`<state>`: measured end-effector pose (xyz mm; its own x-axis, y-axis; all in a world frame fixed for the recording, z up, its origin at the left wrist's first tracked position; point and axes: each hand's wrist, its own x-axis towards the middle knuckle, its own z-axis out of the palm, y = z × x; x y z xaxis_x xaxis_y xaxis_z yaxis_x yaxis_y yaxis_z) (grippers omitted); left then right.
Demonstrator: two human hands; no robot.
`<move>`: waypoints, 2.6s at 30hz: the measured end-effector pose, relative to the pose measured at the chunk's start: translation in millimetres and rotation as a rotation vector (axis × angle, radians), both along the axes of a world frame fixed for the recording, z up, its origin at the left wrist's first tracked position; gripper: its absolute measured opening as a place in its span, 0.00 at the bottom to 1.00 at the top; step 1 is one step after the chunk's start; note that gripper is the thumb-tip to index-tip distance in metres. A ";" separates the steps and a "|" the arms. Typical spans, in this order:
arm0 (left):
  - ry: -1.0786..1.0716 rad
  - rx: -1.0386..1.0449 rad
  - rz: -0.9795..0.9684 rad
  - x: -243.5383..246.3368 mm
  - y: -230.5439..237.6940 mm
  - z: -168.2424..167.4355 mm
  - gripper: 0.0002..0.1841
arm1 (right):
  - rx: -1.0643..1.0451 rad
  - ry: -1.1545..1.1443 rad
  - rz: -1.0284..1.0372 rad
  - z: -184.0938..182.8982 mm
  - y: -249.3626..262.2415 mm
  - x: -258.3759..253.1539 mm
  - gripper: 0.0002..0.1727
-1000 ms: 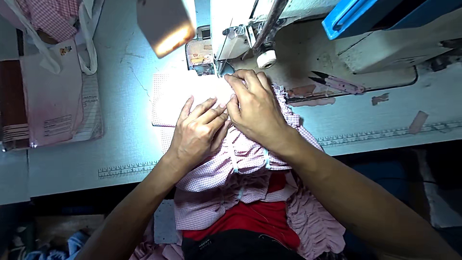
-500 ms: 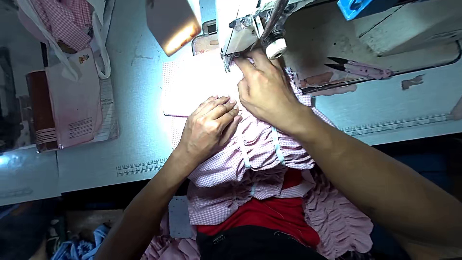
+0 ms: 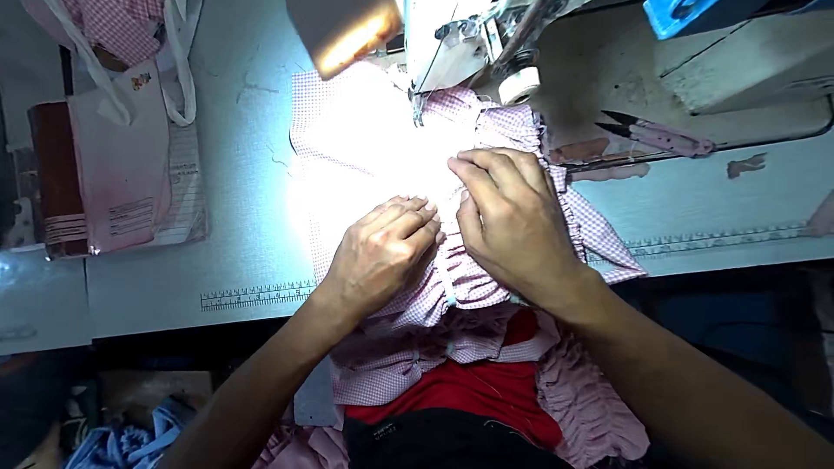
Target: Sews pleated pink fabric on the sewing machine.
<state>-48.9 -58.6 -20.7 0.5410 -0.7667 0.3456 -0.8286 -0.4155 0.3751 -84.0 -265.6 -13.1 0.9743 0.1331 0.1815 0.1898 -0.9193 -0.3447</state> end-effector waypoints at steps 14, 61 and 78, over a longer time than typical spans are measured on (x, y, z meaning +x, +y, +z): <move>-0.031 0.018 0.026 4.1 -2.1 2.2 0.16 | -0.060 -0.047 0.025 -0.3 -3.6 28.7 0.25; -0.017 -0.040 0.017 -4.5 -4.3 0.9 0.14 | -0.103 -0.067 0.052 2.4 -1.7 24.3 0.24; -0.020 -0.010 0.017 -4.0 -3.2 2.8 0.14 | -0.136 -0.079 0.107 10.4 -12.7 15.5 0.21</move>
<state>-52.9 -61.9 -17.9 0.5464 -0.7540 0.3646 -0.8291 -0.4255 0.3626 -68.5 -278.2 -2.6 0.9369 0.2633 0.2301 0.3101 -0.9297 -0.1988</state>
